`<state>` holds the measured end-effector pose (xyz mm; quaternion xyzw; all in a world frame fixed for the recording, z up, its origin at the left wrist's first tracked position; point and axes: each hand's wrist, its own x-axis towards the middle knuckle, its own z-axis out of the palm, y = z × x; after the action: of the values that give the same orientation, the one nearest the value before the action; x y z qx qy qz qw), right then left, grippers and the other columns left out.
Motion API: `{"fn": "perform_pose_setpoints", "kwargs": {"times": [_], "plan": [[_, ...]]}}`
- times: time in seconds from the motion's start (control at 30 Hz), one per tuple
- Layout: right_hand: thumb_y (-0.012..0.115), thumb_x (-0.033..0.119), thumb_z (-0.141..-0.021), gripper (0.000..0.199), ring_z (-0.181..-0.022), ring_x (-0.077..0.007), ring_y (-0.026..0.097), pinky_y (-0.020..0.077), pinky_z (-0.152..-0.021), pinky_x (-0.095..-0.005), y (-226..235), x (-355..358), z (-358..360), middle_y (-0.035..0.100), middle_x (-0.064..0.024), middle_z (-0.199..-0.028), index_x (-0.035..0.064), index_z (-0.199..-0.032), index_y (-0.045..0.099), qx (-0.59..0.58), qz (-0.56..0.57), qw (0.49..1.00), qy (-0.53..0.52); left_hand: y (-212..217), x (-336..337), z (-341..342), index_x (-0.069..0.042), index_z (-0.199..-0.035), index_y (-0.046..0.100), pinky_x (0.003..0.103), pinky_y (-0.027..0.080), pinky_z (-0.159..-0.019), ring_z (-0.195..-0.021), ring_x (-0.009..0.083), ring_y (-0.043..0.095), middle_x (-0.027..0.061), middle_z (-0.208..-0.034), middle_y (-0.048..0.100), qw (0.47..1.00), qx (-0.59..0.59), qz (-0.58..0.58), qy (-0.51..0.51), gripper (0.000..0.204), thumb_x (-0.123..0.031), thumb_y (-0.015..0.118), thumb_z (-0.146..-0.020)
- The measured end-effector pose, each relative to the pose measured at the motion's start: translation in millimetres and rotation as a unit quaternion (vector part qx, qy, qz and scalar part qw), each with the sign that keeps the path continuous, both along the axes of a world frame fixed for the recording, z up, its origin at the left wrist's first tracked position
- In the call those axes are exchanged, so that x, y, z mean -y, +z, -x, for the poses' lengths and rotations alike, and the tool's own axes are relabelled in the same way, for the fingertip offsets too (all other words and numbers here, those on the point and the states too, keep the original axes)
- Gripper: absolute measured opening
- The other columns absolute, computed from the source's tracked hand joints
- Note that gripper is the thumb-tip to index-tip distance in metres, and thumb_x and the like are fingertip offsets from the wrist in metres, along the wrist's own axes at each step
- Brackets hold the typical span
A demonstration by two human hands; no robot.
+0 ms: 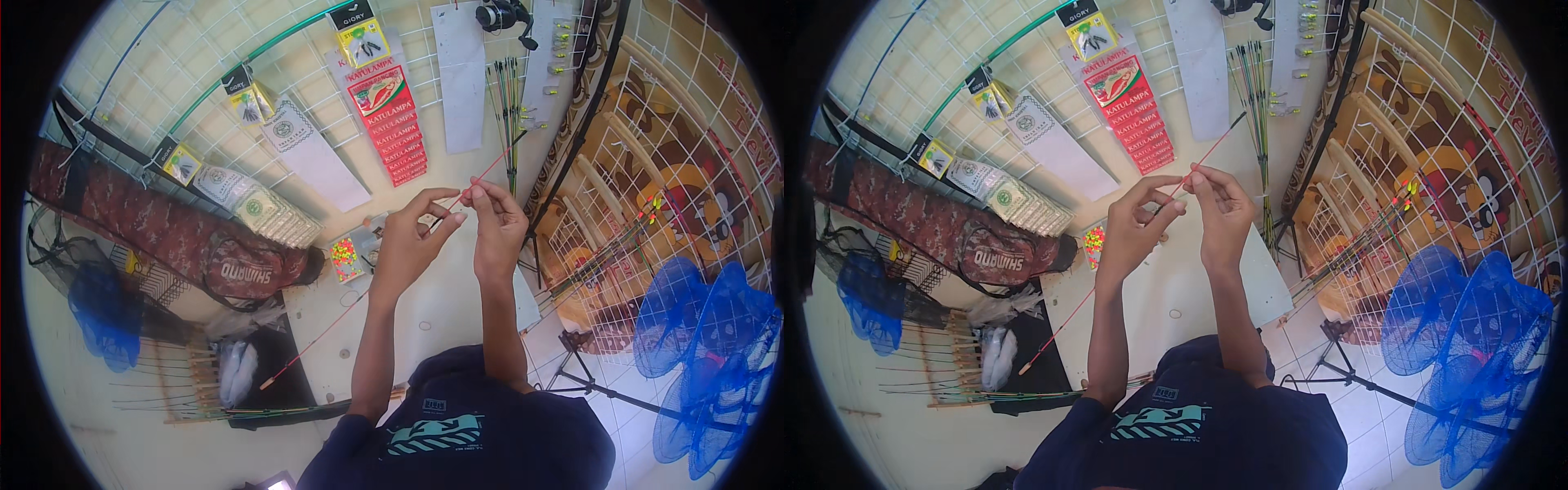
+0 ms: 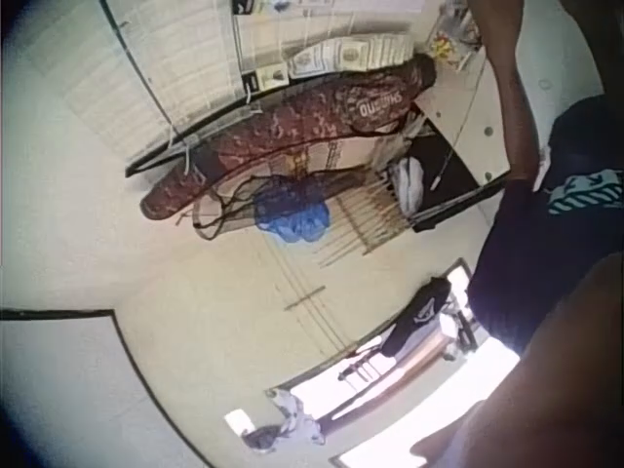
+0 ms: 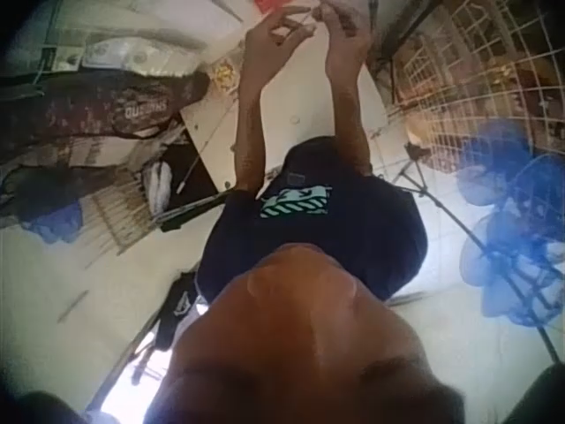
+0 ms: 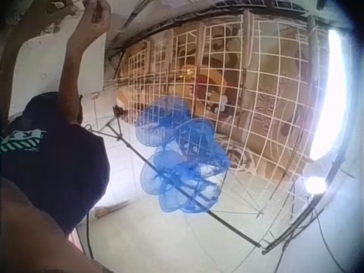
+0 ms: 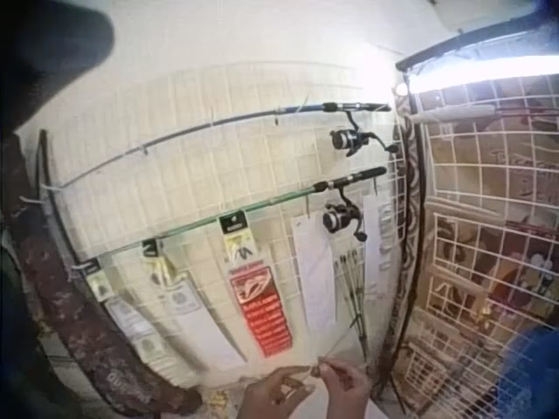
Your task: Assemble fishing rod components including a float and line.
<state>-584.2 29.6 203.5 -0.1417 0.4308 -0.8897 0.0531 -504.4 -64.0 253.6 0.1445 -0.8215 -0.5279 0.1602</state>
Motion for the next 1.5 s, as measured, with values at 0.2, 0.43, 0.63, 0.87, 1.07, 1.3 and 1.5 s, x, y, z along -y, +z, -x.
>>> {"fn": "perform_pose_setpoints", "kwargs": {"times": [0.2, 0.43, 0.63, 0.87, 1.07, 1.3, 1.5], "plan": [[0.064, 0.007, -0.091, 0.018, -0.085, -0.0104, 0.063, 0.048, -0.079, -0.0241, 0, -8, 6, 0.068, -0.0083, -0.09, -0.0037, -0.105, 0.064, -0.003, 0.003, 1.0, -0.026, -2, -6, 16, -0.006, -0.112, 0.066, 0.019, 0.033, -0.036, -0.043, 0.0011, 0.047, 0.005, -0.1, 0.07, 0.995, -0.085, 0.051, -0.001, 0.032, -0.019, 0.073, -0.083], [0.065, 0.008, -0.09, 0.019, -0.087, -0.0125, 0.064, 0.0478, -0.082, -0.026, -4, -8, 8, 0.068, -0.0093, -0.092, -0.0027, -0.105, 0.064, 0.009, 0.039, 0.999, -0.011, -5, -10, 22, -0.005, -0.093, 0.073, 0.022, 0.034, -0.046, -0.053, 0.0044, 0.049, 0.0018, -0.076, 0.068, 0.995, -0.077, 0.048, 0.034, 0.02, -0.022, 0.075, -0.082], [0.062, 0.015, -0.093, 0.027, -0.089, -0.0126, 0.063, 0.0459, -0.086, -0.0294, -5, -11, 11, 0.069, -0.0134, -0.1, -0.0025, -0.113, 0.061, 0.0, 0.035, 0.999, 0.028, -6, -10, 22, -0.001, -0.09, 0.073, 0.019, 0.028, -0.042, -0.053, -0.0001, 0.045, 0.0012, -0.074, 0.068, 0.996, -0.077, -0.017, 0.046, 0.016, -0.015, 0.073, -0.084], [0.063, 0.016, -0.092, 0.032, -0.087, -0.0124, 0.063, 0.0462, -0.086, -0.0303, -7, -13, 17, 0.069, -0.0149, -0.101, -0.0037, -0.117, 0.057, -0.003, 0.021, 0.997, 0.08, -9, -9, 23, 0.0, -0.091, 0.073, 0.019, 0.028, -0.041, -0.05, -0.0012, 0.041, 0.0013, -0.077, 0.068, 0.992, -0.11, -0.053, 0.045, 0.016, -0.015, 0.072, -0.084], [0.061, 0.012, -0.093, 0.016, -0.084, -0.0135, 0.064, 0.0498, -0.082, -0.0297, -8, -15, 18, 0.069, -0.0103, -0.092, -0.0027, -0.097, 0.065, 0.001, 0.006, 0.991, 0.137, -14, -1, 23, 0.0, -0.095, 0.071, 0.017, 0.039, -0.038, -0.062, 0.0046, 0.062, 0.0039, -0.08, 0.068, 0.995, -0.095, -0.033, 0.023, 0.02, -0.016, 0.072, -0.085], [0.06, 0.009, -0.092, 0.012, -0.081, -0.0121, 0.061, 0.0488, -0.08, -0.0286, -4, -16, 16, 0.067, -0.0073, -0.086, -0.0017, -0.093, 0.065, 0.006, 0.031, 0.986, 0.164, -15, 2, 22, 0.001, -0.096, 0.071, 0.016, 0.039, -0.04, -0.061, 0.0035, 0.06, 0.004, -0.079, 0.067, 0.994, -0.1, -0.046, -0.001, 0.019, -0.013, 0.072, -0.085], [0.06, 0.009, -0.092, 0.013, -0.08, -0.0116, 0.061, 0.0478, -0.077, -0.0281, -6, -20, 20, 0.068, -0.0075, -0.085, -0.0024, -0.094, 0.066, 0.006, 0.04, 0.985, 0.17, -11, -2, 22, -0.001, -0.092, 0.073, 0.02, 0.037, -0.049, -0.06, 0.0026, 0.051, 0.0016, -0.074, 0.067, 0.996, -0.076, -0.054, 0.003, 0.018, -0.017, 0.073, -0.084]]}}
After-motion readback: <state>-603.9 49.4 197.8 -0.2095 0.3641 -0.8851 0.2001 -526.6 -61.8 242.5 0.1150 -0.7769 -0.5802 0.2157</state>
